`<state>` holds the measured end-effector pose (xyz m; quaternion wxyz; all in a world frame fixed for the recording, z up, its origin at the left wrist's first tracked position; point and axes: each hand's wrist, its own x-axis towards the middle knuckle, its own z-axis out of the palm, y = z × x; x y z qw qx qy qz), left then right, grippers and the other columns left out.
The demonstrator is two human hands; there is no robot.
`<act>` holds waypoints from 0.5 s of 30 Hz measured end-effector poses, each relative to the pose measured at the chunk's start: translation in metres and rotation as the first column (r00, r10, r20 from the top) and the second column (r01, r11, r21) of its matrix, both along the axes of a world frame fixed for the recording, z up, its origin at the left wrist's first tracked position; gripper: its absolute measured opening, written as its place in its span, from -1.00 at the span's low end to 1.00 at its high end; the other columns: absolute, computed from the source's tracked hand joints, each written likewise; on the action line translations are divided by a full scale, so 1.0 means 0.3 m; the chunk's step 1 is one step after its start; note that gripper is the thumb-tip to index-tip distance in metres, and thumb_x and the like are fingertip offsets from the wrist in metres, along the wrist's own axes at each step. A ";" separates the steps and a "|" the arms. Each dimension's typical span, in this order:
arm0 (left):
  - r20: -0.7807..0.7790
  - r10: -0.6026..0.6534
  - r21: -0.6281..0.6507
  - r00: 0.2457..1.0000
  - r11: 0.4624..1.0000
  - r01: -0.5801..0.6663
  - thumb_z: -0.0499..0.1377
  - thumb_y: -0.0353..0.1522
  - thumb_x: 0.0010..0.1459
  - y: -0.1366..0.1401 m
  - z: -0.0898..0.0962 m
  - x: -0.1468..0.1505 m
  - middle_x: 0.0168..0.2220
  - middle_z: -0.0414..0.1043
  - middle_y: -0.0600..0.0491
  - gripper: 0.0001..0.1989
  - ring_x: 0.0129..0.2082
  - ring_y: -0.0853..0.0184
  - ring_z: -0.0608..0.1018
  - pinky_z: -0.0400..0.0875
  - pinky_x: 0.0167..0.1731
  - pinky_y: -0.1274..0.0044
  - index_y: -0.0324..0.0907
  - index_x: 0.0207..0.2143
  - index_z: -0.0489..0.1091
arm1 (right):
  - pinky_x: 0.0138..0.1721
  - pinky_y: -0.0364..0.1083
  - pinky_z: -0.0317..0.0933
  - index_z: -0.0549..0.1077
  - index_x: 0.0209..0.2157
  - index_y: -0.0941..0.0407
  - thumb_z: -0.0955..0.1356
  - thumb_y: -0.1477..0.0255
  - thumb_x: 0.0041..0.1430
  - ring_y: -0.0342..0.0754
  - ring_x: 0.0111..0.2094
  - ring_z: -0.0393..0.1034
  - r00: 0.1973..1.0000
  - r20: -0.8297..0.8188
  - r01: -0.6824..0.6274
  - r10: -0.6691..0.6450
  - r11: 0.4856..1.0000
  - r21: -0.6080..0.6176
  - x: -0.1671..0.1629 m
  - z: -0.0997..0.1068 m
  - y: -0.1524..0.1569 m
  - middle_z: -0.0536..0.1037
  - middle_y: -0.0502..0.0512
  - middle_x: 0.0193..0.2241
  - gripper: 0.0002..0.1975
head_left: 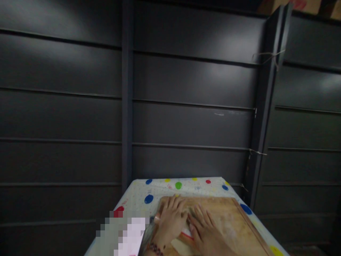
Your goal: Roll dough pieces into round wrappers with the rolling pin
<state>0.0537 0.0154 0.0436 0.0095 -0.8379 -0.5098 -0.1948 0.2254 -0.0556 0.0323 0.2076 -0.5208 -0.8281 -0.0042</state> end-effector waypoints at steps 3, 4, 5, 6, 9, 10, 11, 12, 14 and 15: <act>-0.033 -0.041 -0.004 0.999 0.999 0.041 -0.02 -0.34 0.25 -0.059 0.002 -0.047 0.32 0.23 0.06 -0.48 0.36 0.10 0.14 -0.04 0.35 0.12 -0.04 0.27 0.25 | 0.31 0.32 -0.08 0.22 0.31 0.00 0.10 0.23 0.45 0.20 0.36 -0.08 1.000 0.012 -0.008 0.010 0.992 -0.125 -0.037 0.045 -0.066 0.13 0.05 0.34 -0.52; -0.033 -0.040 -0.006 0.999 0.999 0.040 -0.03 -0.36 0.25 -0.074 0.003 -0.059 0.33 0.20 0.07 -0.46 0.37 0.10 0.12 -0.06 0.35 0.11 -0.03 0.29 0.22 | 0.31 0.33 -0.09 0.18 0.33 0.00 0.09 0.22 0.45 0.20 0.36 -0.11 0.999 0.020 -0.027 0.030 0.987 -0.161 -0.046 0.062 -0.088 0.11 0.04 0.34 -0.50; -0.029 -0.040 -0.003 0.999 0.999 0.040 -0.04 -0.37 0.25 -0.086 0.003 -0.069 0.34 0.18 0.07 -0.44 0.38 0.11 0.10 -0.07 0.35 0.09 -0.03 0.30 0.19 | 0.31 0.33 -0.09 0.16 0.34 0.00 0.08 0.21 0.45 0.21 0.37 -0.12 0.999 0.023 -0.037 0.042 0.982 -0.186 -0.053 0.075 -0.107 0.11 0.02 0.35 -0.49; -0.025 -0.043 0.004 0.999 0.999 0.043 -0.04 -0.38 0.25 -0.097 0.003 -0.077 0.35 0.16 0.07 -0.43 0.38 0.11 0.09 -0.08 0.35 0.08 -0.02 0.32 0.17 | 0.31 0.32 -0.07 0.15 0.34 0.00 0.08 0.20 0.45 0.21 0.37 -0.11 0.999 0.023 -0.039 0.044 0.980 -0.198 -0.057 0.083 -0.123 0.11 0.01 0.34 -0.49; -0.030 -0.046 0.020 0.998 0.999 0.046 -0.04 -0.38 0.26 -0.122 -0.006 -0.092 0.36 0.15 0.02 -0.41 0.37 0.11 0.10 -0.05 0.35 0.08 -0.04 0.34 0.11 | 0.30 0.28 -0.01 0.16 0.34 0.01 0.13 0.16 0.43 0.22 0.35 -0.07 0.998 0.027 -0.048 0.053 0.987 -0.153 -0.060 0.063 -0.143 0.12 0.02 0.33 -0.47; -0.035 -0.032 0.017 0.999 0.999 0.033 -0.05 -0.38 0.27 -0.131 -0.011 -0.096 0.36 0.14 0.02 -0.42 0.37 0.11 0.10 -0.03 0.34 0.09 -0.05 0.34 0.12 | 0.29 0.26 0.03 0.17 0.34 0.02 0.15 0.14 0.42 0.23 0.34 -0.03 0.997 0.039 -0.069 0.074 0.991 -0.114 -0.058 0.044 -0.139 0.14 0.03 0.33 -0.45; -0.041 -0.012 0.006 0.999 1.000 0.013 -0.06 -0.37 0.28 -0.141 -0.017 -0.100 0.36 0.13 0.01 -0.43 0.38 0.09 0.10 -0.01 0.34 0.10 -0.06 0.34 0.13 | 0.27 0.24 0.08 0.18 0.33 0.03 0.18 0.12 0.40 0.23 0.33 0.02 0.993 0.059 -0.096 0.099 0.994 -0.061 -0.054 0.022 -0.131 0.16 0.04 0.32 -0.44; -0.046 0.013 -0.009 0.999 1.000 -0.013 -0.06 -0.36 0.29 -0.150 -0.024 -0.105 0.37 0.11 0.01 -0.44 0.38 0.08 0.09 0.00 0.34 0.11 -0.06 0.34 0.14 | 0.25 0.21 0.14 0.19 0.33 0.03 0.22 0.12 0.38 0.23 0.31 0.07 0.988 0.086 -0.129 0.129 0.992 -0.001 -0.050 -0.002 -0.119 0.19 0.06 0.31 -0.42; -0.052 0.062 -0.038 0.997 0.997 -0.064 -0.07 -0.34 0.30 -0.166 -0.039 -0.120 0.39 0.06 0.03 -0.45 0.39 0.05 0.06 -0.03 0.34 0.08 -0.05 0.33 0.16 | 0.19 0.14 0.24 0.22 0.32 0.01 0.29 0.16 0.33 0.21 0.27 0.17 0.975 0.148 -0.185 0.165 0.974 0.133 -0.042 -0.049 -0.094 0.24 0.06 0.28 -0.42; -0.051 0.068 -0.046 0.996 0.996 -0.071 -0.07 -0.32 0.31 -0.172 -0.046 -0.130 0.40 0.03 0.03 -0.46 0.39 0.05 0.04 -0.07 0.34 0.05 -0.03 0.33 0.14 | 0.17 0.10 0.28 0.24 0.31 0.00 0.31 0.19 0.32 0.19 0.25 0.22 0.968 0.178 -0.211 0.179 0.960 0.182 -0.039 -0.068 -0.083 0.28 0.05 0.27 -0.43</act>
